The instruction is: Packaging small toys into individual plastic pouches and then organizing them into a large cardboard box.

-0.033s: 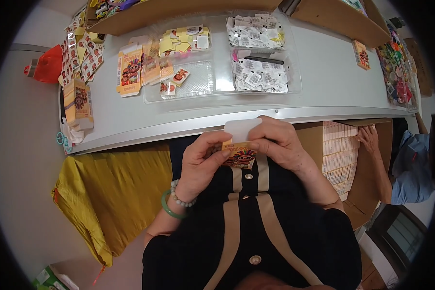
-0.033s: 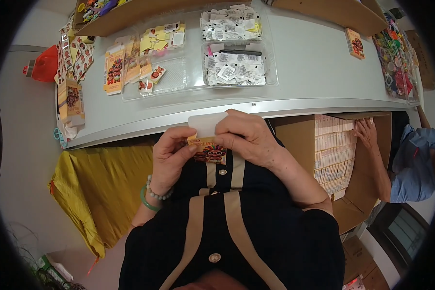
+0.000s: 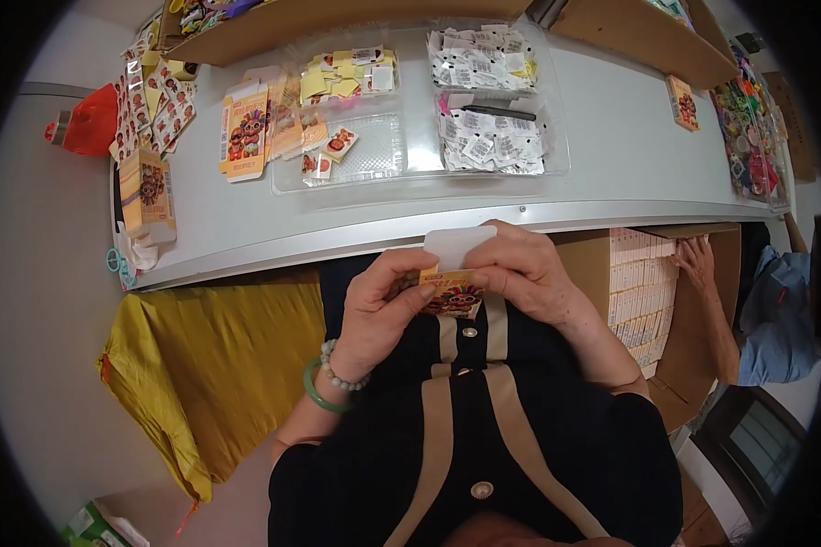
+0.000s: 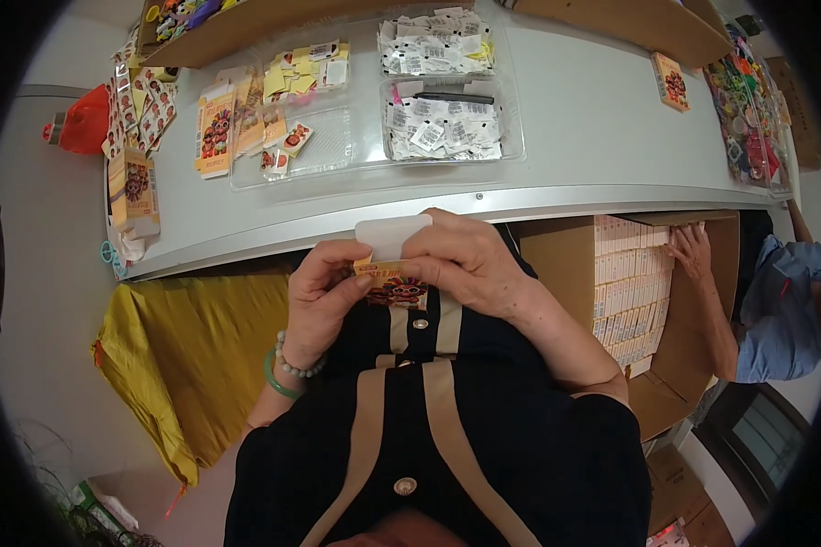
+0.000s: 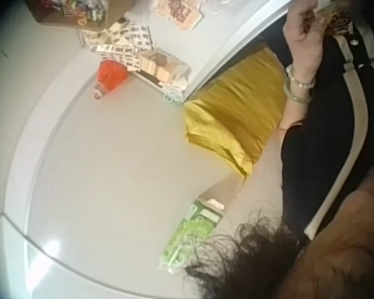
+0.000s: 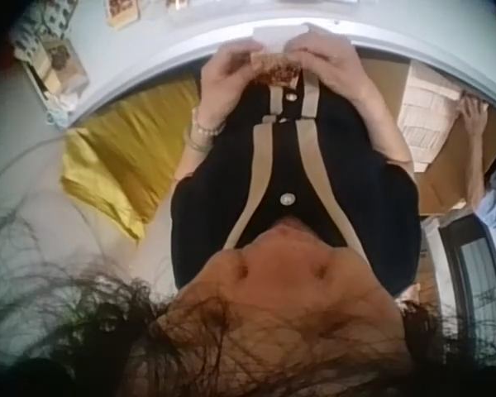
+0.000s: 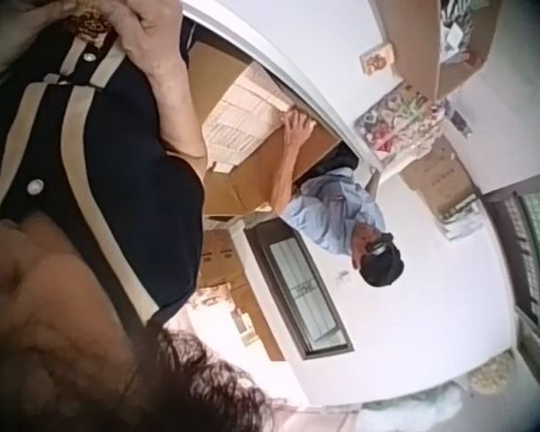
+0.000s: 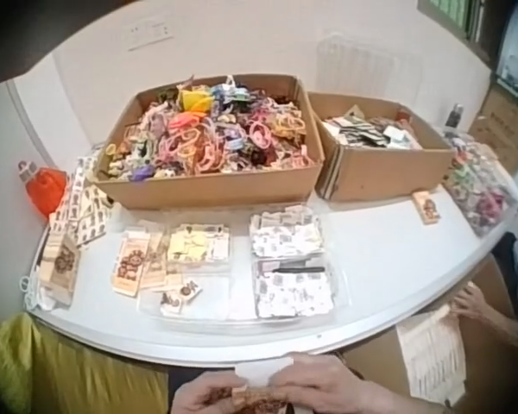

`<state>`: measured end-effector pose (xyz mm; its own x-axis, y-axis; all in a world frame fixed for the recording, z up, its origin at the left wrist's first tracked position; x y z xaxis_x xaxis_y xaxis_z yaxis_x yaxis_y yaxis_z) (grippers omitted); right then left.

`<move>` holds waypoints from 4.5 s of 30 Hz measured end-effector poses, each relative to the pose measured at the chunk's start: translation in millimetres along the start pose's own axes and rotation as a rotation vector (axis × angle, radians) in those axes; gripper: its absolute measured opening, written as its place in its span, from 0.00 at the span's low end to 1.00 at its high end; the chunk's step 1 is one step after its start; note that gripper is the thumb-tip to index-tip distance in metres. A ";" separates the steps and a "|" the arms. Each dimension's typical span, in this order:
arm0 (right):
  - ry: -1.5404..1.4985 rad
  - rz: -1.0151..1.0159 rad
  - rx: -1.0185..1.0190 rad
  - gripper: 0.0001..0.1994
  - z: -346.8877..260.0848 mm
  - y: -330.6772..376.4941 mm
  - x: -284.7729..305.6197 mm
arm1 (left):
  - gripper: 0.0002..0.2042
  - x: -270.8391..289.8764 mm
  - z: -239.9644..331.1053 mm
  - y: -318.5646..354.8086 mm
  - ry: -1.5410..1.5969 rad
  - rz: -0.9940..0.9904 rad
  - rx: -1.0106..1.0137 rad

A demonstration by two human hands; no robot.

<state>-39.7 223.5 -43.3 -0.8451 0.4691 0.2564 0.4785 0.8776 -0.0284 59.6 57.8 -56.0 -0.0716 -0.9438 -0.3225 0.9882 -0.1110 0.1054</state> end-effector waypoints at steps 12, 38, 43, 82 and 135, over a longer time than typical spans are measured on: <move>0.140 0.082 0.065 0.11 -4.3 -8.9 -3.9 | 0.09 6.5 -8.7 1.5 -0.178 -0.002 0.019; -0.226 0.059 -0.305 0.04 -12.0 -23.9 -19.2 | 0.20 6.4 -6.1 0.8 -0.096 -0.042 -0.026; -0.033 0.144 -0.167 0.03 -14.1 -24.3 -18.5 | 0.20 3.8 -6.5 0.2 -0.096 -0.032 -0.042; -0.196 -0.160 -0.173 0.14 -8.6 5.5 -1.9 | 0.10 3.9 -11.7 -1.4 -0.251 0.018 -0.024; 0.229 0.223 -0.417 0.04 7.5 -50.9 103.9 | 0.38 12.3 30.0 -46.2 0.429 -0.158 0.086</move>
<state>-153.7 228.3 -22.5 -0.6607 0.5652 0.4940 0.7342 0.6236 0.2683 9.0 42.0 -36.6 -0.1402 -0.7010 -0.6992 0.9536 -0.2856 0.0951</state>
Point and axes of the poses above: each hand's wrist, its own y-axis away from the middle knuckle, its own x-axis out of the back of the hand, z = x × y, the point moved 3 cm from there along -y, towards the middle knuckle, and after that the axes turned 12 degrees about -z, right-handed, at the moved point
